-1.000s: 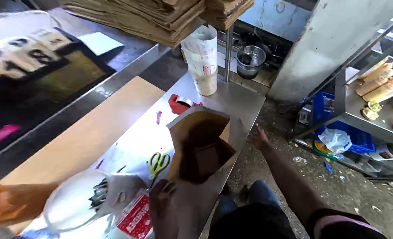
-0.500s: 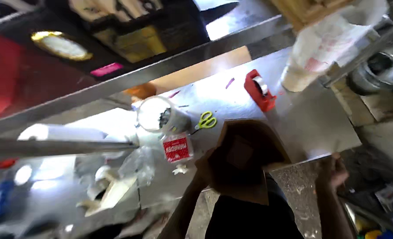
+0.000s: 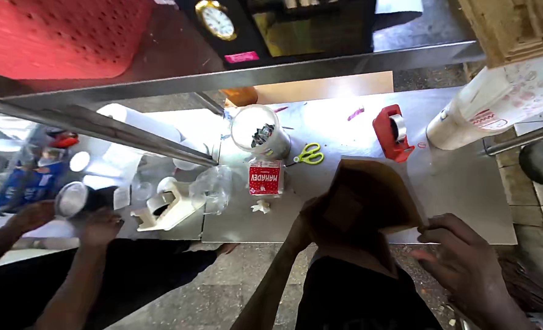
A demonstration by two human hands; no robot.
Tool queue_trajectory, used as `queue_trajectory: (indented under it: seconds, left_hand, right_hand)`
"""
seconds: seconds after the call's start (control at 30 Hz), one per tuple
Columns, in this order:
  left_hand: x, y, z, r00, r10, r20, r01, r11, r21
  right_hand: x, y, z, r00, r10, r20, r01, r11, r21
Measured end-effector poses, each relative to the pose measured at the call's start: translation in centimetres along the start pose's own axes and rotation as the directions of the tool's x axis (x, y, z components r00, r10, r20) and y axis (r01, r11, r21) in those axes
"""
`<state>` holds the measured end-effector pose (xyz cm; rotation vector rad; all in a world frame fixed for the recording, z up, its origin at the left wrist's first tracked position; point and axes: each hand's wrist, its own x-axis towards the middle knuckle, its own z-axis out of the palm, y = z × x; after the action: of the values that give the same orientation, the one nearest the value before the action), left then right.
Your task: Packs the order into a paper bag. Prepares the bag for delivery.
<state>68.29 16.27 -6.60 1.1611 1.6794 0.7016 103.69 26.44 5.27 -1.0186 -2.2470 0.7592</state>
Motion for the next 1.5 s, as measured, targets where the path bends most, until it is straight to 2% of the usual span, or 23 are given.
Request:
queue_trajectory:
  seconds: [0.03,0.07,0.17,0.23,0.27,0.33,0.4,0.5,0.57,0.63,0.67,0.7,0.77,0.83,0.97,1.07,1.17,1.27,1.33,1.4,1.5]
  left_hand:
    - [0.6,-0.9,-0.2,0.995,0.098,0.020,-0.098,0.995,-0.015]
    - [1.1,-1.5,-0.5,0.990,0.138,0.041,-0.137,0.990,-0.024]
    - [2.6,-3.5,-0.7,0.973,0.185,0.136,-0.180,0.983,-0.043]
    - [3.1,-3.8,-0.4,0.949,0.285,0.134,-0.283,0.959,-0.032]
    - [3.4,-3.6,-0.2,0.922,0.372,0.111,-0.373,0.928,-0.013]
    - [4.0,-2.7,-0.2,0.887,0.455,0.079,-0.455,0.890,-0.017]
    - [4.8,-1.2,-0.5,0.876,0.479,0.062,-0.474,0.877,-0.079]
    - [6.5,0.6,-1.1,0.840,0.543,0.005,-0.532,0.825,-0.190]
    - [8.0,1.6,-1.7,0.793,0.606,0.067,-0.578,0.783,-0.230]
    - [9.3,3.2,-2.1,0.733,0.657,0.173,-0.613,0.750,-0.250]
    - [9.5,4.2,-2.2,0.730,0.653,0.204,-0.602,0.754,-0.261]
    - [9.5,5.2,-2.1,0.758,0.629,0.172,-0.573,0.768,-0.285]
    - [9.4,6.7,-1.7,0.848,0.530,0.011,-0.506,0.816,-0.279]
    - [9.5,7.4,-1.1,0.876,0.471,-0.102,-0.481,0.846,-0.229]
    - [8.7,7.2,1.7,0.837,0.433,-0.334,-0.500,0.853,-0.148]
    - [8.8,6.1,2.6,0.822,0.435,-0.369,-0.538,0.806,-0.247]
    - [8.7,6.4,3.4,0.843,0.361,-0.399,-0.487,0.826,-0.282]
    - [9.1,7.7,4.4,0.836,0.303,-0.457,-0.453,0.852,-0.263]
    - [8.6,7.9,4.9,0.842,0.360,-0.402,-0.472,0.852,-0.226]
    - [8.3,6.9,5.1,0.864,0.427,-0.268,-0.478,0.863,-0.165]
    - [7.8,3.7,5.7,0.918,0.379,-0.113,-0.386,0.921,-0.047]
  right_hand:
    - [-1.0,0.4,0.8,0.997,0.072,-0.024,-0.070,0.995,0.066]
    - [-2.1,0.9,1.7,0.989,0.143,-0.026,-0.139,0.983,0.117]
    - [-6.2,2.3,5.7,0.940,0.333,0.070,-0.340,0.922,0.185]
    - [-8.0,1.8,8.3,0.895,0.430,0.122,-0.446,0.876,0.184]
    - [-8.4,1.4,9.5,0.878,0.469,0.101,-0.479,0.847,0.230]
    - [-7.9,0.9,11.9,0.861,0.507,-0.034,-0.469,0.820,0.327]
    - [-6.1,1.4,13.4,0.878,0.467,-0.104,-0.388,0.822,0.417]
    - [-3.7,3.2,13.5,0.907,0.415,-0.078,-0.329,0.810,0.485]
    - [-2.4,4.6,12.6,0.920,0.391,-0.036,-0.312,0.784,0.536]
    - [-0.3,5.8,11.5,0.960,0.280,0.015,-0.242,0.802,0.545]
    - [0.9,6.1,11.0,0.973,0.229,0.017,-0.204,0.831,0.518]
    - [1.9,6.0,10.6,0.975,0.221,-0.034,-0.178,0.861,0.477]
    - [3.2,5.9,9.8,0.937,0.296,-0.188,-0.189,0.878,0.441]
    - [3.9,6.7,9.0,0.913,0.301,-0.276,-0.143,0.869,0.474]
    - [4.3,8.7,8.6,0.917,0.278,-0.285,-0.101,0.855,0.508]
    - [4.4,10.5,7.5,0.931,0.292,-0.221,-0.112,0.801,0.588]
    - [4.7,11.2,6.6,0.941,0.256,-0.220,-0.089,0.816,0.572]
    - [5.7,11.4,6.8,0.924,0.289,-0.249,-0.108,0.825,0.555]
    - [5.8,11.7,6.9,0.907,0.340,-0.248,-0.155,0.817,0.555]
    - [5.2,12.3,6.7,0.913,0.350,-0.208,-0.171,0.794,0.584]
    - [4.0,13.7,6.5,0.958,0.265,-0.108,-0.143,0.770,0.622]
